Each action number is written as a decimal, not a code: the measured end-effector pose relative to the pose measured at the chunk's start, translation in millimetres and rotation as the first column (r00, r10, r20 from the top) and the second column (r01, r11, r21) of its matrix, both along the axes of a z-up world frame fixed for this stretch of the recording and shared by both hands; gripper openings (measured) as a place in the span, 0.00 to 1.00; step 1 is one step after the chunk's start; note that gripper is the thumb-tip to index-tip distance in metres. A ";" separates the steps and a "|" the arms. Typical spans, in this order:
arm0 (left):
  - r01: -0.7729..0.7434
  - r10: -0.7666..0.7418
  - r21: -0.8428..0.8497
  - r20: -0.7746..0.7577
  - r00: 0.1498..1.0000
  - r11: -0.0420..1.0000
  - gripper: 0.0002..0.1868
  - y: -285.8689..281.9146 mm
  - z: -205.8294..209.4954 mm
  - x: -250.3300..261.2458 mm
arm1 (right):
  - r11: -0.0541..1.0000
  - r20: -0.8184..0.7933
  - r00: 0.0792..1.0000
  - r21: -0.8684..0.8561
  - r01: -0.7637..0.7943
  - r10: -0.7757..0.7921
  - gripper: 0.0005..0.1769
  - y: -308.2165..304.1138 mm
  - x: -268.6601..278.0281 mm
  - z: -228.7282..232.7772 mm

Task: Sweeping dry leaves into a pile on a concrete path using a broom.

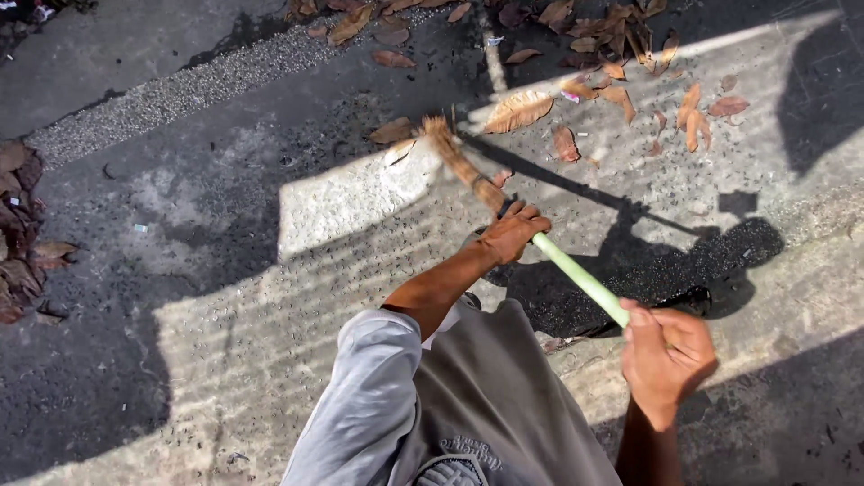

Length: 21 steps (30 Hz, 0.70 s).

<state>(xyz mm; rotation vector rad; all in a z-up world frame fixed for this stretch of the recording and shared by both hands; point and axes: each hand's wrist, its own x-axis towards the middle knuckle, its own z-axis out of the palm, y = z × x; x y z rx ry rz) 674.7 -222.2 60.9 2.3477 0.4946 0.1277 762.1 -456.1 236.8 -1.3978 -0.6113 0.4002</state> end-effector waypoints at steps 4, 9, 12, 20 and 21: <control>-0.035 0.030 -0.070 -0.076 0.997 0.997 0.28 -11.8 -61.7 -59.0 | 0.995 -0.033 0.994 0.019 -0.101 0.102 0.06 2.7 -26.7 -36.2; -0.075 0.075 -0.027 -0.034 0.997 0.997 0.27 -15.0 -40.4 -96.9 | 0.986 -0.116 0.983 0.097 -0.134 0.145 0.07 -6.8 -47.7 -17.9; -0.075 0.074 -0.022 -0.033 0.997 0.997 0.28 -18.9 8.5 -78.7 | 0.994 -0.062 0.992 0.022 -0.106 0.107 0.07 -20.2 -46.8 15.3; -0.010 0.010 -0.012 -0.044 0.999 1.000 0.25 1.4 -14.6 -50.4 | 1.000 0.144 0.990 -0.021 0.009 -0.006 0.03 14.9 -66.8 6.1; -0.012 0.012 -0.016 -0.039 0.999 1.000 0.25 18.0 -42.4 -65.0 | 1.000 0.150 0.989 -0.025 0.008 -0.004 0.03 30.8 -74.0 -13.8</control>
